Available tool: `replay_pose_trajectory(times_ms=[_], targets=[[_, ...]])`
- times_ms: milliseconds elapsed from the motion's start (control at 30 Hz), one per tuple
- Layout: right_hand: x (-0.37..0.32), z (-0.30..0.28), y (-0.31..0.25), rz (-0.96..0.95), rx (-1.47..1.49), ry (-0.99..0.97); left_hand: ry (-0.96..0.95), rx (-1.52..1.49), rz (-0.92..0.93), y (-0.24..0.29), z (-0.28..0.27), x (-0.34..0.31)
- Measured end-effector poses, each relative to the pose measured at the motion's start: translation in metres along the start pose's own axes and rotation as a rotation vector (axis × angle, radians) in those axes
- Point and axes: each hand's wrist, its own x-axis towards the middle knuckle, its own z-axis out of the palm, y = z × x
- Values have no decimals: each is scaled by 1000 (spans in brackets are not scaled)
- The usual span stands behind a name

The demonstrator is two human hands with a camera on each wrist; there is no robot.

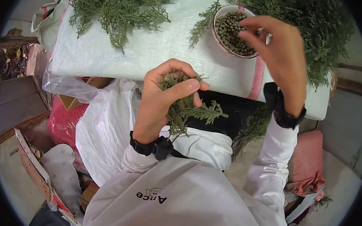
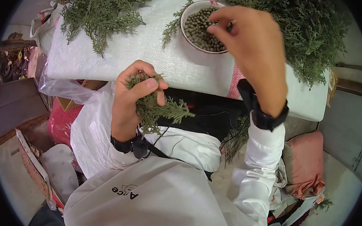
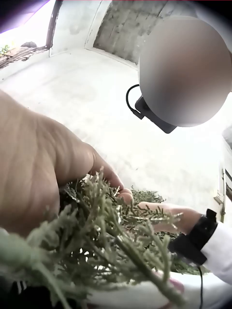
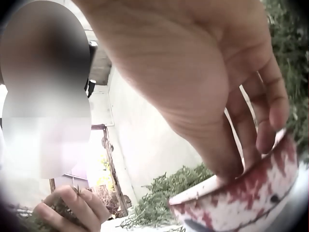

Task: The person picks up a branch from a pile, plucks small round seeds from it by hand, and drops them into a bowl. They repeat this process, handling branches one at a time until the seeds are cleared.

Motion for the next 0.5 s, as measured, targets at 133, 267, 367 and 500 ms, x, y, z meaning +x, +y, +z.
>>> replay_pose_trajectory(times_ms=[133, 267, 367, 500], targets=[[10, 23, 6, -364, -192, 58, 2, 65, -28, 2, -4, 2], [10, 27, 1, -387, -246, 33, 73, 26, -133, 7, -3, 2], [13, 28, 4, -317, -210, -31, 27, 1, -31, 2, -5, 4], [11, 24, -2, -222, -160, -97, 95, 33, 17, 4, 7, 3]])
